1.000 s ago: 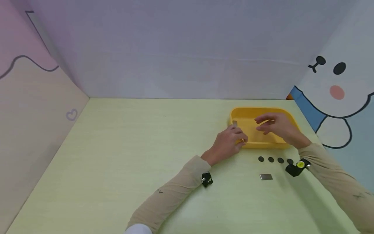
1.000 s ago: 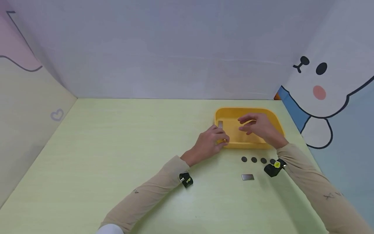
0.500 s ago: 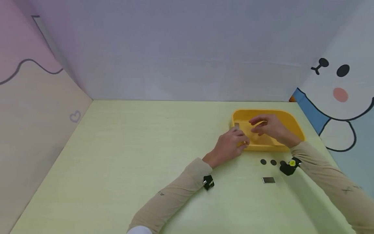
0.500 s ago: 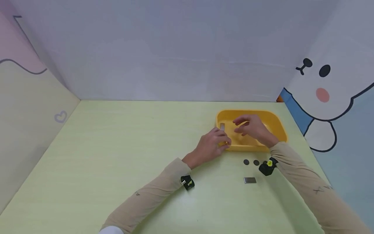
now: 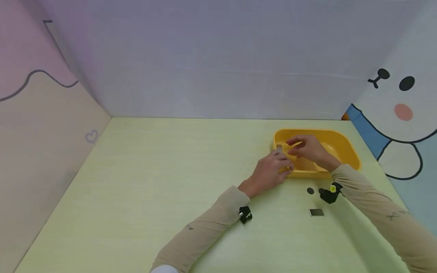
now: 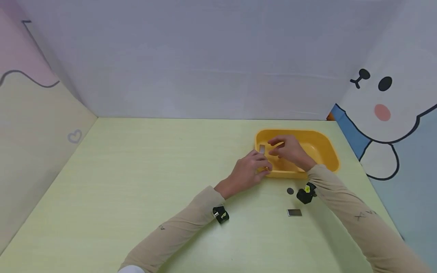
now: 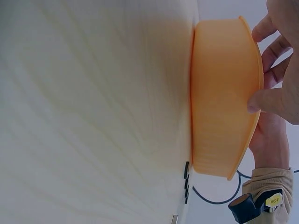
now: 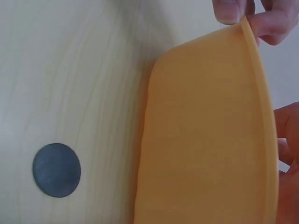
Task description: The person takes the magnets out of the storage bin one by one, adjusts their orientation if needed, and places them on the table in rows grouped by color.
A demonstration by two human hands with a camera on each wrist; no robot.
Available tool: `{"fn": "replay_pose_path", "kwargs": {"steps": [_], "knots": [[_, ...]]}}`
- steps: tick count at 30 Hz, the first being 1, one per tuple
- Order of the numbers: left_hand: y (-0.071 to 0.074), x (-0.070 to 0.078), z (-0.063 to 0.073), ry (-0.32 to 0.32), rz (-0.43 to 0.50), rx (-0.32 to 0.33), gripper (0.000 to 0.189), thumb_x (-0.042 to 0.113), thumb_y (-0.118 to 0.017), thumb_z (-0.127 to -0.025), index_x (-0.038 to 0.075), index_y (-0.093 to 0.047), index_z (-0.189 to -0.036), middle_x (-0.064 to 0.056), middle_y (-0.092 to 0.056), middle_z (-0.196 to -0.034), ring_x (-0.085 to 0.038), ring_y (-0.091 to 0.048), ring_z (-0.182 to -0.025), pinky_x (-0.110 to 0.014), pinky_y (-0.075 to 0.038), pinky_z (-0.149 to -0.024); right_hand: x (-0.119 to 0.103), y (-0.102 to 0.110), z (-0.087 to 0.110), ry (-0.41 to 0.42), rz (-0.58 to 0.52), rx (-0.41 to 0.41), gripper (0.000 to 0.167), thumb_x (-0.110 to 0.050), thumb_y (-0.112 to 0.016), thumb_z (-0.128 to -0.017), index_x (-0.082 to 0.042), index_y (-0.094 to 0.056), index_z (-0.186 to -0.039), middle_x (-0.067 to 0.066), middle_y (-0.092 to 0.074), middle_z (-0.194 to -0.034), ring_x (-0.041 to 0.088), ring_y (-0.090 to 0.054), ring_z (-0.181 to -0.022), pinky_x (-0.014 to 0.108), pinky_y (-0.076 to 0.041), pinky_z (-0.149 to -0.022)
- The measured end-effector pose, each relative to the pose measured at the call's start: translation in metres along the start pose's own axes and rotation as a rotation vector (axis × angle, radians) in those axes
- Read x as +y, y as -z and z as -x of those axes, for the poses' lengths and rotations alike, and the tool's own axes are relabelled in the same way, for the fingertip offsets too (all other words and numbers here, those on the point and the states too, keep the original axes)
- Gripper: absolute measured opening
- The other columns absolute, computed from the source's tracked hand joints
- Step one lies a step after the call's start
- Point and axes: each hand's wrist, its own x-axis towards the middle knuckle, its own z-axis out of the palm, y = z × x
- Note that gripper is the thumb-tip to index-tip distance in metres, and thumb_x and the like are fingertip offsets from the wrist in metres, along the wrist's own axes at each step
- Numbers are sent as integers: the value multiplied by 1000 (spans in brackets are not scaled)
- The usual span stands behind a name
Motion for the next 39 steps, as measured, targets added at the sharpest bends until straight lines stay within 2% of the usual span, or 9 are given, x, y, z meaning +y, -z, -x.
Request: {"fn": "replay_pose_path", "kwargs": {"steps": [6, 18, 28, 33, 39], "knots": [[0, 0, 1, -8, -10, 5, 11, 28, -69, -87, 22, -74, -95, 10, -65, -100, -8, -50, -101, -13, -40, -88, 0, -7, -7, -1, 3, -9, 34, 0, -61, -88, 8, -56, -121, 27, -55, -121, 36, -60, -96, 32, -53, -75], [-1, 3, 4, -12, -2, 4, 12, 28, -68, -88, 23, -74, -96, 11, -65, -99, -7, -49, -96, -10, -39, -79, 0, -24, -15, 68, 100, 38, 30, 2, -64, -82, 8, -64, -111, 26, -61, -111, 39, -60, -93, 44, -52, -78], [-4, 6, 6, -38, 4, 39, 9, 26, -69, -87, 23, -75, -94, 11, -65, -96, -7, -50, -95, -9, -39, -77, 0, -31, -14, 168, 198, 97, 20, 4, -65, -80, 8, -68, -99, 22, -64, -95, 30, -55, -78, 36, -46, -68], [-1, 7, 9, -46, 5, 44, 8, 25, -70, -87, 22, -75, -93, 10, -65, -96, -7, -50, -94, -10, -39, -76, -3, -32, -14, 209, 228, 72, 22, 7, -64, -77, 9, -67, -98, 22, -64, -91, 26, -54, -70, 34, -44, -63], [2, 6, 9, -34, -8, 14, 10, 26, -70, -87, 23, -75, -96, 11, -65, -98, -6, -49, -94, -9, -40, -76, -4, -31, -17, 170, 249, 4, 23, 2, -65, -79, 12, -65, -100, 22, -63, -90, 23, -51, -63, 31, -45, -59]]}}
